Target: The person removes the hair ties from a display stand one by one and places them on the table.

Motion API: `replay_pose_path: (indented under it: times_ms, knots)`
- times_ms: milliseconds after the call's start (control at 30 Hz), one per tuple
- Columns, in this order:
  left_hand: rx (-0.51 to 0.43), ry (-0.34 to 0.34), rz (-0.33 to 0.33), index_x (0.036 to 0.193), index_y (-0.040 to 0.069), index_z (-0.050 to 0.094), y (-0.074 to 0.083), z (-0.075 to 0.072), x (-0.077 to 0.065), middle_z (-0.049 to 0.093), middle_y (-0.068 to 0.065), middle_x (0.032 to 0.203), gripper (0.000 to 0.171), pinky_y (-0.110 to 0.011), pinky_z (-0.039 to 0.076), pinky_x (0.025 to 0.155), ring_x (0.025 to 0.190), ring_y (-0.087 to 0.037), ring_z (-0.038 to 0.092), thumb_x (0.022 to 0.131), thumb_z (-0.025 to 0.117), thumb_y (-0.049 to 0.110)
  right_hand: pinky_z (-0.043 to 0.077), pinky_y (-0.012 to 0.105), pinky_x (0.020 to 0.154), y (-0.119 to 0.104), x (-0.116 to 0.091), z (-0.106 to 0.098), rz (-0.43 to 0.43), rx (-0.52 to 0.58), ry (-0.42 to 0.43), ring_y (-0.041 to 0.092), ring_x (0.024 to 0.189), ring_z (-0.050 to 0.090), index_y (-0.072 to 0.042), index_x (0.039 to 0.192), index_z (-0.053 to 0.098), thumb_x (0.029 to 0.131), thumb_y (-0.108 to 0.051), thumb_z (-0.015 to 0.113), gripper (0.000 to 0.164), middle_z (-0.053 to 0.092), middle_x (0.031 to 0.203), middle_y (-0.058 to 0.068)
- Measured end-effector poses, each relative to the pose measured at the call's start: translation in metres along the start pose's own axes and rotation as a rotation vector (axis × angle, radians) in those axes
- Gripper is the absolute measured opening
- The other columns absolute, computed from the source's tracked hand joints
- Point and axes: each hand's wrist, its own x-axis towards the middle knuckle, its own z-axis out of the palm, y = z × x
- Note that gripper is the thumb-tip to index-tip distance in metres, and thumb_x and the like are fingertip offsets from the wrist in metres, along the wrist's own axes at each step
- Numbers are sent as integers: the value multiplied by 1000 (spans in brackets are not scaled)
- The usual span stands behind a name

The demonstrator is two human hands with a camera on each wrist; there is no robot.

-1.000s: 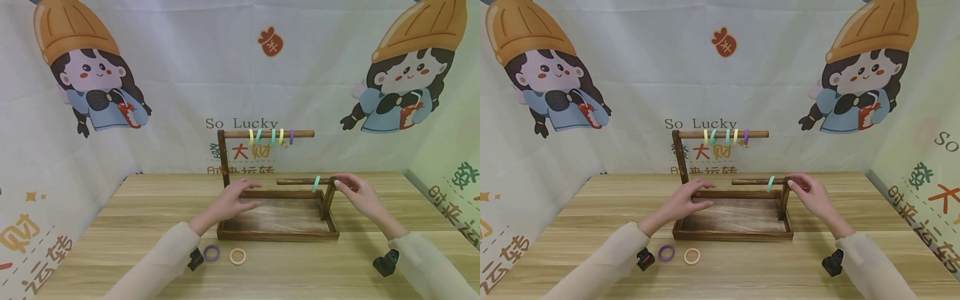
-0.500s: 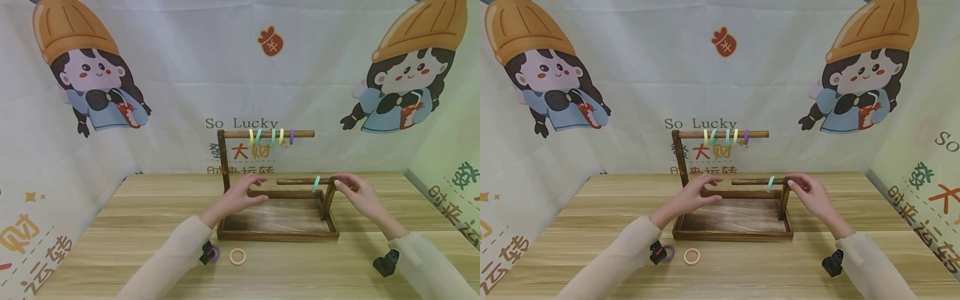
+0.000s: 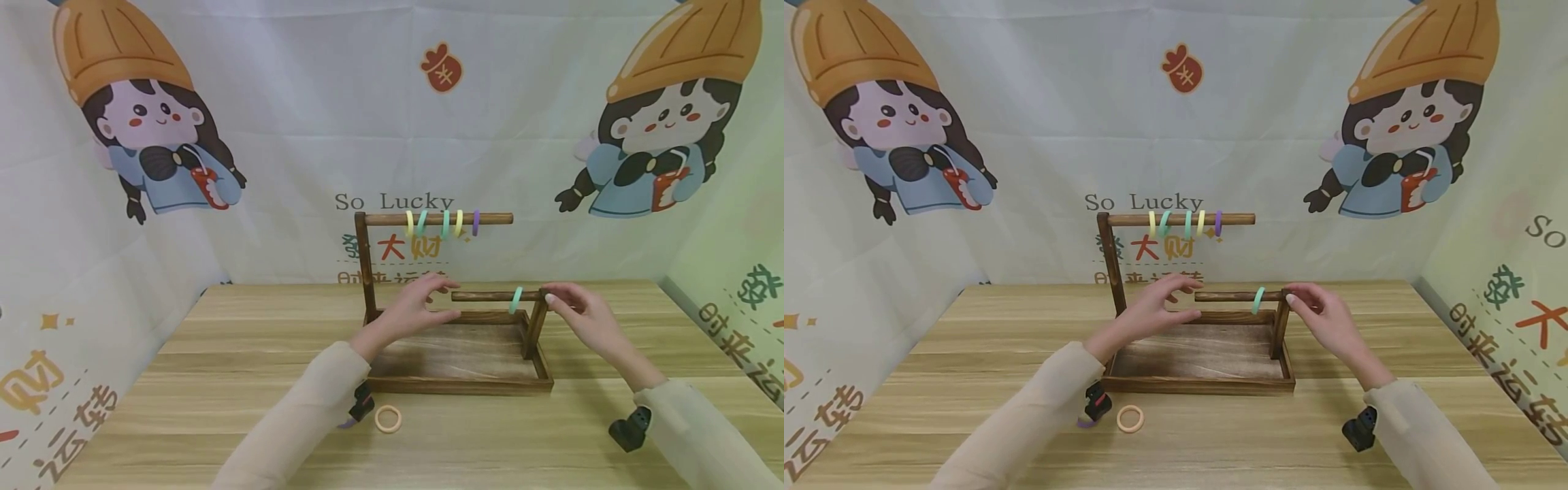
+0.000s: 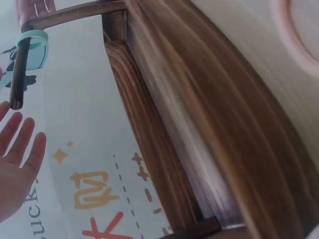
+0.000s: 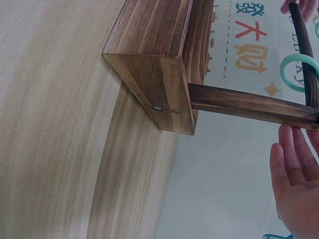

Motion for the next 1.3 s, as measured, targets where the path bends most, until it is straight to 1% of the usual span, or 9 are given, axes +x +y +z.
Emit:
replay_pose_path:
  times_ms: [67, 233, 400, 667, 800, 1000, 1133, 1300]
  knots:
    - [12, 5, 4, 119, 8, 52, 2, 1, 4, 52, -4, 111, 45, -29, 42, 80, 102, -16, 48, 81, 66, 27, 43, 18, 70, -1, 0, 0, 0, 5, 0, 2, 88, 53, 0, 119, 51, 94, -20, 46, 33, 57, 110, 17]
    - [38, -2, 23, 121, 8, 52, 10, 4, 16, 52, -5, 114, 45, -32, 40, 83, 103, -16, 47, 82, 64, 27, 43, 18, 70, 1, 0, 0, 2, 9, -7, 2, 87, 53, 1, 120, 51, 94, -19, 46, 33, 56, 110, 17]
    - [71, -34, 58, 121, 7, 51, 18, 8, 28, 52, -5, 118, 47, -26, 37, 87, 105, -17, 47, 82, 64, 29, 44, 19, 69, 1, 0, 0, 5, 4, -11, 2, 88, 52, -1, 120, 51, 94, -19, 46, 33, 56, 110, 16]
    - [134, -88, 97, 121, 7, 52, 27, 16, 42, 53, -4, 118, 46, -20, 34, 88, 104, -13, 48, 83, 62, 30, 43, 18, 69, 0, 0, -1, -2, 14, -9, 1, 87, 52, 1, 120, 51, 94, -18, 45, 33, 56, 110, 17]
    - [151, -99, 90, 121, 7, 52, 30, 21, 46, 54, -4, 118, 49, -19, 34, 88, 104, -12, 48, 82, 62, 34, 43, 17, 70, 1, 0, -1, -1, 21, -12, 1, 88, 52, 1, 120, 51, 94, -18, 45, 33, 56, 111, 17]
    - [162, -110, 85, 122, 7, 51, 32, 26, 52, 54, -5, 118, 48, -18, 34, 88, 105, -12, 48, 82, 62, 32, 44, 18, 69, 0, 0, -1, -7, 26, -7, 0, 86, 52, 1, 119, 51, 94, -18, 45, 32, 56, 109, 17]
    - [215, -131, 93, 124, 7, 49, 31, 30, 55, 52, -4, 121, 50, -19, 33, 90, 108, -12, 47, 84, 61, 33, 44, 19, 67, 0, 0, -1, -8, 31, -2, 0, 85, 52, 1, 119, 51, 94, -18, 45, 32, 57, 109, 17]
    - [323, -166, 88, 128, 10, 45, 35, 31, 57, 48, -3, 125, 54, -22, 32, 92, 113, -13, 43, 84, 60, 35, 44, 19, 68, 1, 0, 0, -11, 29, -1, -1, 86, 52, 0, 119, 51, 94, -18, 46, 32, 57, 109, 17]
